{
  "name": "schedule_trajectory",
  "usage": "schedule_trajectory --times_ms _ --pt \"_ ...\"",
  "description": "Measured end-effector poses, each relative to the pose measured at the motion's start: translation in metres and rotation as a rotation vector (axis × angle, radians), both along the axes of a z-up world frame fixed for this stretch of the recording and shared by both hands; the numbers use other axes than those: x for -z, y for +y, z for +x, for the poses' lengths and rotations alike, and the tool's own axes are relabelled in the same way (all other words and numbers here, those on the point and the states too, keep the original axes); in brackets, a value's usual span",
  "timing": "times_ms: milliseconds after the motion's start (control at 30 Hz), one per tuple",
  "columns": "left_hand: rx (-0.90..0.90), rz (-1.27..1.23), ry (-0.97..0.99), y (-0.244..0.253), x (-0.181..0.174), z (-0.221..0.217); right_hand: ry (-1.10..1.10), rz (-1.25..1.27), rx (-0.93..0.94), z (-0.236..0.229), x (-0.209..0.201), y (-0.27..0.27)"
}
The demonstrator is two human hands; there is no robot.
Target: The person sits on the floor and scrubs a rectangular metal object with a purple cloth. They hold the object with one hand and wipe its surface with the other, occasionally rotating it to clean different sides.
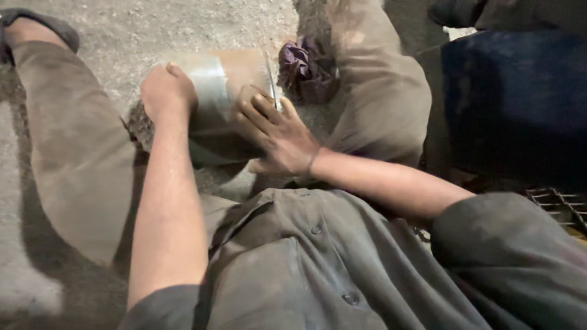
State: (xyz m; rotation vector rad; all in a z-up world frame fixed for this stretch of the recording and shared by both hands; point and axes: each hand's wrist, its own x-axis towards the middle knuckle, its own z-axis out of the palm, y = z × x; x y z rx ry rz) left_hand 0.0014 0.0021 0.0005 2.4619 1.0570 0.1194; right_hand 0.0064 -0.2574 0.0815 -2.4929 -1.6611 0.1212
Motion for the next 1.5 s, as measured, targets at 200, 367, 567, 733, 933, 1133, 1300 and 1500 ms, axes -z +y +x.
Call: schedule_trajectory --times_ms 200,367,567,733,933,1133,1300,1500 --pt "-0.03 -0.01 0.051 -0.007 -0.009 -0.006 0.048 -0.126 0.13 0.039 0.004 0.056" --pt "0.002 0.003 -0.027 -0.007 -0.004 -0.013 0.136 -0.175 0.18 0.058 0.006 0.075" --pt "0.02 0.041 -0.036 -0.01 0.0 -0.014 0.086 -0.057 0.029 -0.004 0.006 -0.005" --pt "0.038 0.033 -0.021 -0.009 -0.006 -0.021 0.208 -0.147 0.24 0.055 0.018 0.044" --pt "-0.02 -0.002 -0.04 -0.008 0.001 -0.015 0.298 -0.203 0.303 0.073 0.011 0.053" --pt "0.031 0.054 -0.125 -0.009 0.009 -0.026 0.02 0.02 0.083 -0.003 0.012 -0.018" --pt "0.01 0.062 -0.135 -0.015 0.006 -0.037 0.268 -0.117 0.316 0.068 0.033 0.048" --pt "0.007 0.088 -0.162 -0.016 0.017 -0.042 0.364 -0.167 0.286 0.077 0.02 0.04"
